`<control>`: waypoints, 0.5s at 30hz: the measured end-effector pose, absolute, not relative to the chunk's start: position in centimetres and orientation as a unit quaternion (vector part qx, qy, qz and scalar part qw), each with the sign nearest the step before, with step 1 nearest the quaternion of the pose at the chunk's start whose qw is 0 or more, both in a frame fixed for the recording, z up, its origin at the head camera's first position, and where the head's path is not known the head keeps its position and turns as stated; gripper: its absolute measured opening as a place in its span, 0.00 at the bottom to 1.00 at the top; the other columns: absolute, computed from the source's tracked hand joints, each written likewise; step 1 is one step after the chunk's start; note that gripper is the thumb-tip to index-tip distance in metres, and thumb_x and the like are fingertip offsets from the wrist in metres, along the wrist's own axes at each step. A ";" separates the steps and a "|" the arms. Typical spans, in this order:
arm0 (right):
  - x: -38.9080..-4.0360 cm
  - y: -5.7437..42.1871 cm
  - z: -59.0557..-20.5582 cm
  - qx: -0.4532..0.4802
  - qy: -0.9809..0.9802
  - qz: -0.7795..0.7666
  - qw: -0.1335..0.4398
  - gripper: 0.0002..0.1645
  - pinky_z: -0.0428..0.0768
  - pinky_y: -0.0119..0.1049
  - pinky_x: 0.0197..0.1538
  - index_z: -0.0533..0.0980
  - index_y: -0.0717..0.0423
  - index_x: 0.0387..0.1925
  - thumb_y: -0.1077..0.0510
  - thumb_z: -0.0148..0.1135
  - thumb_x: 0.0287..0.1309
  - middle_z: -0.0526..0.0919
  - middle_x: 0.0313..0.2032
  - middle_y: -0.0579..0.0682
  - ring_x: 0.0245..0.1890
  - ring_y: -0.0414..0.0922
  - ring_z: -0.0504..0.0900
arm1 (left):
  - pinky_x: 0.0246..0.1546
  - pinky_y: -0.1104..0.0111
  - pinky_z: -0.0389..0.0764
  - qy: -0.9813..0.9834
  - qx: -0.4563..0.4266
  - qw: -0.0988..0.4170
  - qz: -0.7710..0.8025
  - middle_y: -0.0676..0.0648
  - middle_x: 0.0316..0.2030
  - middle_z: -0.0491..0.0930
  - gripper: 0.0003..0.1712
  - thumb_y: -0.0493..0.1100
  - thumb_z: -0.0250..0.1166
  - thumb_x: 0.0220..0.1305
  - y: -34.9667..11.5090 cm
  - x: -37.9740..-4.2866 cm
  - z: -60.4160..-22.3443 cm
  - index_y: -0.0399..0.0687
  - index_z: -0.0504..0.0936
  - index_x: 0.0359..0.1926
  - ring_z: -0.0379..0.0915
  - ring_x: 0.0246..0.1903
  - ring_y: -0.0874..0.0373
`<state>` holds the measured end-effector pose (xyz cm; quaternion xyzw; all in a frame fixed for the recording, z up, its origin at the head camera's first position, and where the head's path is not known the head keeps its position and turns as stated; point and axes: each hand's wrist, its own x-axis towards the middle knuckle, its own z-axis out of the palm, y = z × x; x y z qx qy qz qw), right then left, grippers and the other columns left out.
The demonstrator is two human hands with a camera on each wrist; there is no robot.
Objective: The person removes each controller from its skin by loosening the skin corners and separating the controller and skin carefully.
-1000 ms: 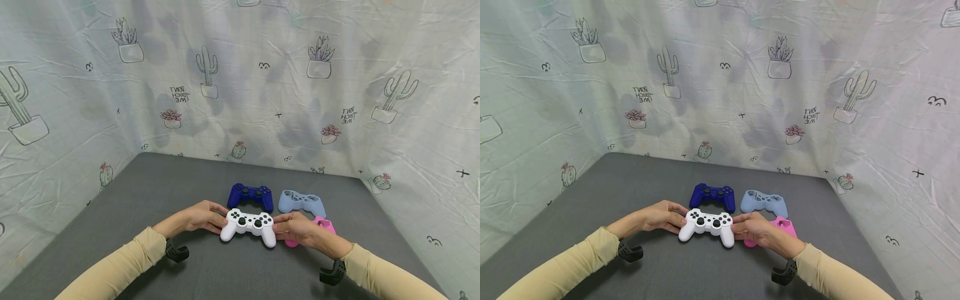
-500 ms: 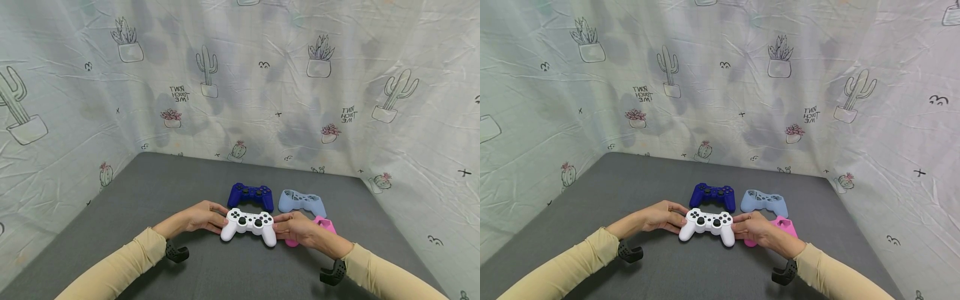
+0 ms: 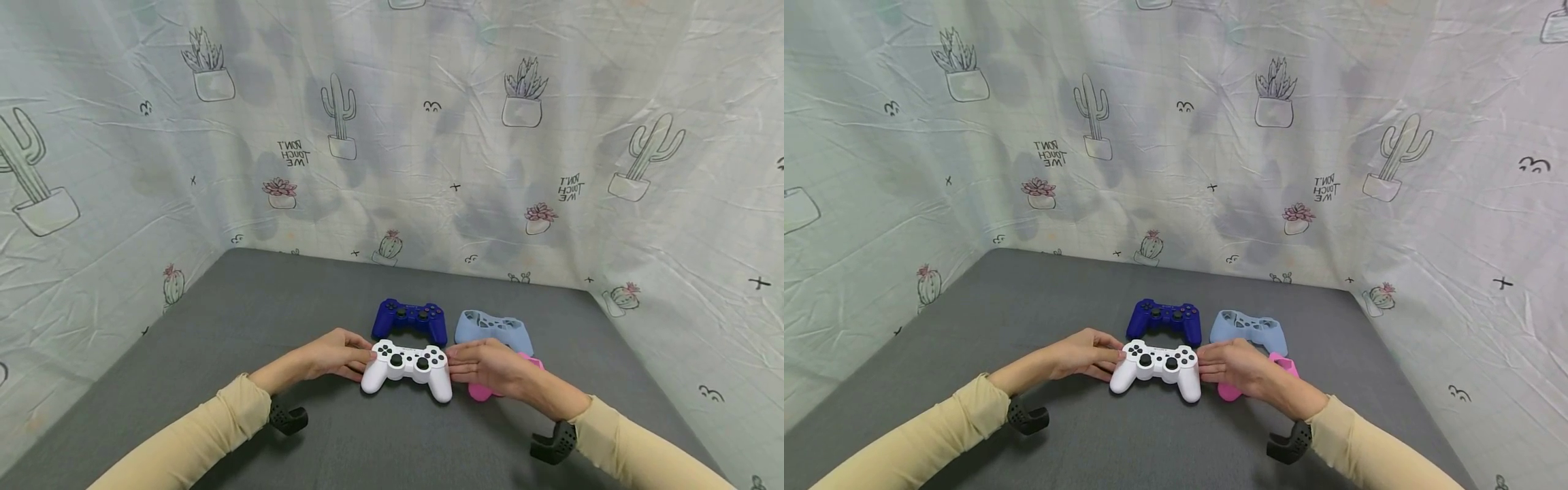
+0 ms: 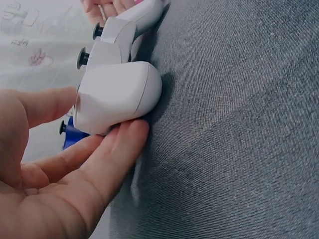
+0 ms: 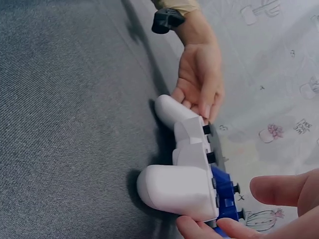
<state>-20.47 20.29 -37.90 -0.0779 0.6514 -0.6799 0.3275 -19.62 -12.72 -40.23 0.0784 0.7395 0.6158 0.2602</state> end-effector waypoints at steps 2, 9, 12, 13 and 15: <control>-20.4 20.4 -37.7 -0.078 0.651 -0.681 0.326 0.30 0.67 0.54 0.63 0.55 0.85 0.64 0.67 0.50 0.71 0.63 0.63 0.76 0.60 0.61 0.72 | 0.41 0.57 0.82 0.749 0.081 0.252 0.608 0.39 0.43 0.81 0.22 0.39 0.62 0.69 -12.7 -19.5 -40.0 0.26 0.74 0.57 0.81 0.43 0.48; -19.8 21.0 -37.3 -0.076 0.656 -0.685 0.307 0.32 0.69 0.52 0.62 0.55 0.83 0.65 0.64 0.52 0.71 0.62 0.65 0.75 0.63 0.63 0.68 | 0.39 0.58 0.83 0.768 0.076 0.217 0.598 0.39 0.41 0.82 0.20 0.41 0.56 0.74 -13.1 -19.2 -40.1 0.27 0.75 0.56 0.81 0.41 0.48; -19.3 21.2 -37.1 -0.072 0.655 -0.693 0.294 0.29 0.70 0.51 0.61 0.56 0.82 0.65 0.65 0.49 0.72 0.63 0.65 0.74 0.63 0.63 0.69 | 0.39 0.58 0.83 0.780 0.081 0.189 0.592 0.39 0.41 0.81 0.21 0.43 0.56 0.75 -13.4 -18.8 -40.2 0.26 0.75 0.55 0.81 0.41 0.47; -19.1 21.2 -37.0 -0.071 0.653 -0.696 0.290 0.28 0.71 0.50 0.61 0.57 0.82 0.65 0.66 0.48 0.72 0.64 0.64 0.73 0.63 0.62 0.69 | 0.39 0.59 0.83 0.785 0.086 0.177 0.587 0.39 0.41 0.81 0.20 0.43 0.55 0.75 -13.4 -18.7 -40.3 0.26 0.75 0.55 0.81 0.41 0.47; -18.9 21.3 -36.9 -0.075 0.653 -0.699 0.283 0.26 0.72 0.50 0.60 0.58 0.81 0.65 0.68 0.45 0.72 0.65 0.64 0.73 0.62 0.61 0.70 | 0.39 0.59 0.83 0.796 0.101 0.148 0.578 0.38 0.42 0.81 0.20 0.42 0.55 0.75 -13.6 -18.4 -40.2 0.27 0.75 0.54 0.81 0.41 0.46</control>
